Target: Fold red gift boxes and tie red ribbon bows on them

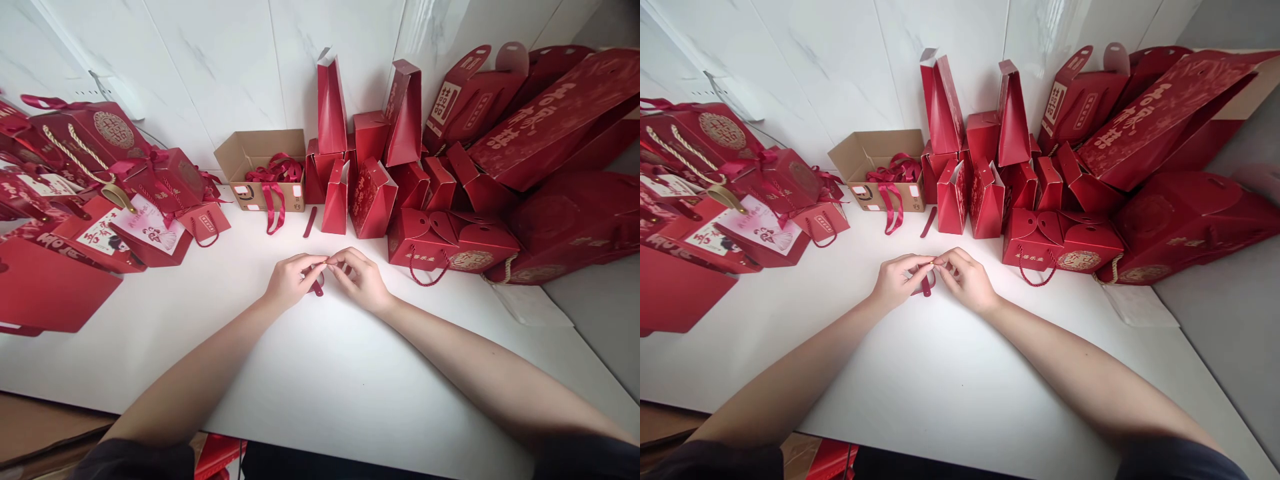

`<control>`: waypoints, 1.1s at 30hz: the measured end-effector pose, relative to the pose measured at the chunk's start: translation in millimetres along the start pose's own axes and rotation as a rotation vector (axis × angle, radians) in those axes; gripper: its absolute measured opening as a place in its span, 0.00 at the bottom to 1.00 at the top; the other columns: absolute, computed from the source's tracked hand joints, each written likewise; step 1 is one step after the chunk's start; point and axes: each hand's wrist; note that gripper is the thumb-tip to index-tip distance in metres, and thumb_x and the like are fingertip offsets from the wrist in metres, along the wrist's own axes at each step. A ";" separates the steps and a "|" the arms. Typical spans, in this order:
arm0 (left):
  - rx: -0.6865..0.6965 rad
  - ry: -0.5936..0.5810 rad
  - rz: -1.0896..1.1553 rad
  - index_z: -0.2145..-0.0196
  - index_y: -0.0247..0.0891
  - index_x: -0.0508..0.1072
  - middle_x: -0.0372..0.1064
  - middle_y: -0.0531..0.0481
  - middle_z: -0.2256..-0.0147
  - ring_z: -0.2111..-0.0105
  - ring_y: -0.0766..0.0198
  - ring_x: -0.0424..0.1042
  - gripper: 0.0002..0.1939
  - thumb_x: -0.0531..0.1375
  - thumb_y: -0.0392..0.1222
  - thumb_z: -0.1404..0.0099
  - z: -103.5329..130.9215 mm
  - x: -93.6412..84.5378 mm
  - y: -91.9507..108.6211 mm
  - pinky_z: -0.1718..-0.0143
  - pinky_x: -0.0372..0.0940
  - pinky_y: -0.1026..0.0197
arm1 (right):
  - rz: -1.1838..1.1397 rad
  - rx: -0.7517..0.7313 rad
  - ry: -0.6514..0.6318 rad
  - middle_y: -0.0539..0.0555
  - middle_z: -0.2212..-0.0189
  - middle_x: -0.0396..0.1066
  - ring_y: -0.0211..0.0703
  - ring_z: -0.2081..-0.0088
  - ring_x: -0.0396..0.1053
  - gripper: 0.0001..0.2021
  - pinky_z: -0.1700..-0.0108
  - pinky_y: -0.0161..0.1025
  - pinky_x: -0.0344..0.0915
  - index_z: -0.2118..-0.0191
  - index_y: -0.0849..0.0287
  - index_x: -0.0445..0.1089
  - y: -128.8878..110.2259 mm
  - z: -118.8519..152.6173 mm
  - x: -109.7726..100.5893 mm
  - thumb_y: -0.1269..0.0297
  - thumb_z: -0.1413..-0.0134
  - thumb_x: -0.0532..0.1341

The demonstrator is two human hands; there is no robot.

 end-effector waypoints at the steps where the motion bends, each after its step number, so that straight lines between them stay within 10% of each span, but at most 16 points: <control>1: 0.002 0.004 -0.006 0.58 0.40 0.78 0.78 0.49 0.63 0.66 0.64 0.77 0.11 0.58 0.43 0.32 0.2 0.1 0.7 0.64 0.72 0.63 | 0.003 0.000 0.002 0.53 0.64 0.70 0.39 0.66 0.69 0.04 0.67 0.37 0.70 0.59 0.55 0.70 0.0 -0.1 -0.1 0.67 0.37 0.58; 33: -0.125 -0.006 0.045 0.57 0.38 0.78 0.75 0.52 0.74 0.77 0.68 0.74 0.13 0.56 0.44 0.31 6.9 8.3 8.3 0.75 0.70 0.67 | 0.283 -0.017 0.050 0.53 0.61 0.73 0.40 0.68 0.71 0.05 0.63 0.40 0.68 0.57 0.54 0.68 -6.8 2.4 -0.5 0.65 0.38 0.59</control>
Point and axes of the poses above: each hand's wrist, its own z-axis away from the middle knuckle, its own x-axis out of the palm, y = z × x
